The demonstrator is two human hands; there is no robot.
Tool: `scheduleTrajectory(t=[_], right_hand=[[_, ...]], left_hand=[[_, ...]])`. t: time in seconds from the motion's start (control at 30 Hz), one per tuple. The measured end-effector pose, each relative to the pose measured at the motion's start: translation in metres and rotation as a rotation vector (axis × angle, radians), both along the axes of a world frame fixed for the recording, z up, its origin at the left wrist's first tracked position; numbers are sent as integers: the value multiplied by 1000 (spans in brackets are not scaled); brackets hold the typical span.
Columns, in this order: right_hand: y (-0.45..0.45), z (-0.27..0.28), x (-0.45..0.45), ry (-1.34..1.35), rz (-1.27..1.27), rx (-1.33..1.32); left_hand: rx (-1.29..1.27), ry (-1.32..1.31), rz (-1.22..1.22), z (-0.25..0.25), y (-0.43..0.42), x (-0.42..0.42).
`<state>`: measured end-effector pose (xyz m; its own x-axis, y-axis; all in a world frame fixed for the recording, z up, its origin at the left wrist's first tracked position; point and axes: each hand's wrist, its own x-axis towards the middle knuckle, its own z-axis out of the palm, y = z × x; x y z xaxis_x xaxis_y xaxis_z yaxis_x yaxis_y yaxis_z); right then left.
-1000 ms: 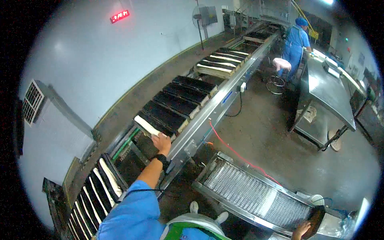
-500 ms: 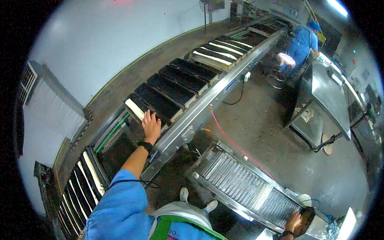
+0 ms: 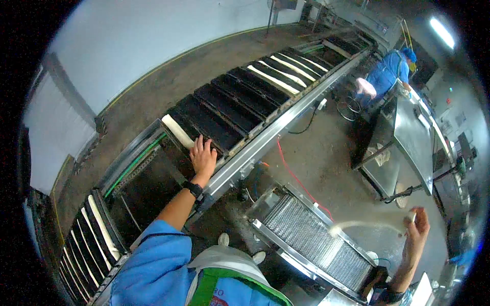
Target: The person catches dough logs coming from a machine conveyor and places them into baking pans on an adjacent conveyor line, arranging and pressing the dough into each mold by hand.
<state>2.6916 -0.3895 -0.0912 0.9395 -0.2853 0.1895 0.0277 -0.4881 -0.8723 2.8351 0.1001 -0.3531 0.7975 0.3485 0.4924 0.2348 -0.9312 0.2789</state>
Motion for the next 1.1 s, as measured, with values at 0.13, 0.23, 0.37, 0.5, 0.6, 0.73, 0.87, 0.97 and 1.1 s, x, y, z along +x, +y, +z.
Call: scheduleTrajectory(t=[0.13, 0.23, 0.37, 0.5, 0.6, 0.73, 0.87, 0.97, 1.1], right_hand=[[89, 0, 68, -346, 181, 166], [172, -19, 128, -166, 482, 306], [267, -110, 221, 13, 826, 527], [306, -210, 242, 304, 898, 252], [291, -240, 222, 365, 921, 231], [216, -258, 184, 353, 880, 43], [101, -302, 123, 364, 682, -208], [19, -318, 56, 378, 479, -100], [-88, -343, -32, 514, 200, -263]], left_hand=[[-41, -4, -9, -5, 4, 1], [-41, 12, 2, -13, 7, 3], [-66, 0, -2, -19, 10, 11], [-90, -16, -6, -28, 13, 14], [-69, -46, -15, -33, 14, 12], [-43, -12, -9, -35, 13, 19], [41, -20, -22, -37, 11, 24], [87, 37, -104, -42, 11, 37], [232, 196, -165, -6, 5, 75]])
